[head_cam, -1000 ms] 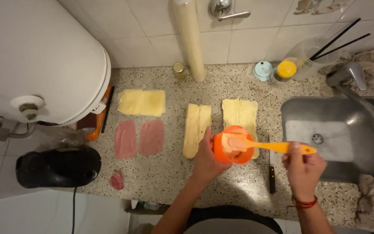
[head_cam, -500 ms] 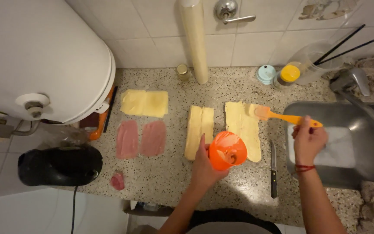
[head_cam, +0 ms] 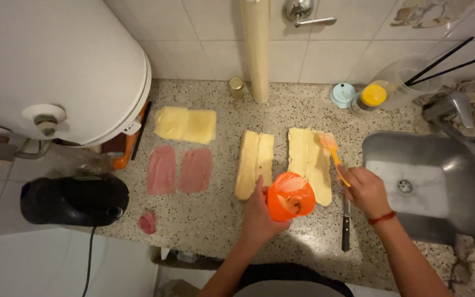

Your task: The person slices two bread rolls lengthwise on a kitchen counter. They then use a spatula to spread a creamy substance from an orange container onto the cut surfaces of the bread. Finally, they place slices of ham onto the prepared bread.

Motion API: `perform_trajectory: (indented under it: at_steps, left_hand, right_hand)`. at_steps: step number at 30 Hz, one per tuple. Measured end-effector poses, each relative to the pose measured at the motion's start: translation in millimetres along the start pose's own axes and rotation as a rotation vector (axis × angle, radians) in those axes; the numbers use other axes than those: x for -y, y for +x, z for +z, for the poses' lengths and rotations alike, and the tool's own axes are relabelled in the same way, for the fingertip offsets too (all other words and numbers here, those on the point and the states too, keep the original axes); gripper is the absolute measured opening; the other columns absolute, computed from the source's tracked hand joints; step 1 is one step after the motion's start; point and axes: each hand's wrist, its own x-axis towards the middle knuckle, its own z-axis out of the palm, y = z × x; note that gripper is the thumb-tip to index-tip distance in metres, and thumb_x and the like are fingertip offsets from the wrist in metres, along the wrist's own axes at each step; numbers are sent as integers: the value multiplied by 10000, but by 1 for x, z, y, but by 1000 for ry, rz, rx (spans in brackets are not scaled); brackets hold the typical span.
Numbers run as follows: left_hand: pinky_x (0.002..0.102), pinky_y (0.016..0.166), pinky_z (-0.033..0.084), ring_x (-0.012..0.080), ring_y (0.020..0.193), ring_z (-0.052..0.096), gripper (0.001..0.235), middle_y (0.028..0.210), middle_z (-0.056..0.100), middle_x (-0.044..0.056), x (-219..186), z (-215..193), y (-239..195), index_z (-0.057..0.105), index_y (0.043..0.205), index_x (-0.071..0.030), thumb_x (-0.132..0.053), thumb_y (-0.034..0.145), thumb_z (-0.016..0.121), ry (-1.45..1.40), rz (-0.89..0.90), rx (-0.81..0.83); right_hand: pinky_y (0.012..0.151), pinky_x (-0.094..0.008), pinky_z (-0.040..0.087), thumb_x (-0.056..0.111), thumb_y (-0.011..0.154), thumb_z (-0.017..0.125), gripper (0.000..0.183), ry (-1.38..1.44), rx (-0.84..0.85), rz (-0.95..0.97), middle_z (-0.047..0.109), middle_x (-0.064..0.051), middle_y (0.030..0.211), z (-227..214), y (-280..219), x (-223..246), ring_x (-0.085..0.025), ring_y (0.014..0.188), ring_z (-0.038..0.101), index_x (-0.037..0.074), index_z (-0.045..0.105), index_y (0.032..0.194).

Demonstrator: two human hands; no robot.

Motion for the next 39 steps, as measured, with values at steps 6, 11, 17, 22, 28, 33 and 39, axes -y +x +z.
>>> perform_trajectory:
  at_steps: [6, 11, 17, 22, 28, 33, 39]
  left_hand:
    - [419, 952, 537, 271, 1204, 542, 1348, 1333, 535, 93, 19, 10, -2, 122, 1614, -33, -269, 581, 954, 68, 78, -19]
    - [438, 865, 557, 277, 1131, 596, 1353, 1313, 565, 82, 28, 15, -1, 89, 1605, -21, -309, 583, 929, 65, 128, -18]
    - [448, 848, 553, 279, 1169, 578, 1341, 1329, 561, 64, 27, 13, -8, 124, 1611, -69, -330, 570, 926, 82, 75, -6]
    - [432, 882, 552, 255, 1192, 570, 1376, 1356, 561, 60, 21, 10, -8, 112, 1616, -81, -357, 570, 962, 142, 42, 31]
    - [440, 860, 552, 275, 1153, 576, 1381, 1308, 571, 73, 31, 13, -4, 106, 1606, -27, -324, 554, 951, 84, 144, -5]
    - [427, 899, 552, 270, 1194, 552, 1360, 1348, 537, 72, 34, 15, -7, 89, 1615, -57, -314, 589, 944, 112, 110, 18]
    - [471, 909, 537, 302, 1206, 543, 1315, 1336, 551, 78, 43, 18, -7, 110, 1608, -58, -316, 594, 906, 91, 172, -18]
  right_hand:
    - [546, -321, 553, 15, 815, 747, 533, -13, 95, -53, 633, -42, 833, 22, -17, 2, -198, 673, 601, 82, 567, 1313]
    - [617, -367, 561, 32, 811, 775, 674, -75, 64, -46, 672, -99, 982, 37, -10, 3, -257, 782, 648, 86, 502, 1425]
    - [598, -331, 586, 182, 856, 788, 462, -99, 33, -15, 705, -56, 969, 32, -5, 6, -215, 789, 680, 111, 631, 1284]
    - [687, -430, 586, 99, 764, 680, 579, -98, 130, -72, 682, -119, 1094, 34, -10, 7, -312, 865, 671, 40, 580, 1331]
    - [631, -416, 601, 114, 855, 716, 587, 17, 64, -12, 687, -162, 1047, 28, -13, 21, -301, 785, 676, 45, 499, 1396]
    - [542, -341, 567, 101, 878, 593, 368, 100, 95, -42, 671, -85, 952, -2, -23, 54, -218, 690, 647, 54, 594, 1243]
    - [521, -252, 514, 17, 925, 700, 453, 60, -140, 98, 686, -18, 818, -5, -14, 32, -117, 635, 592, 173, 582, 1333]
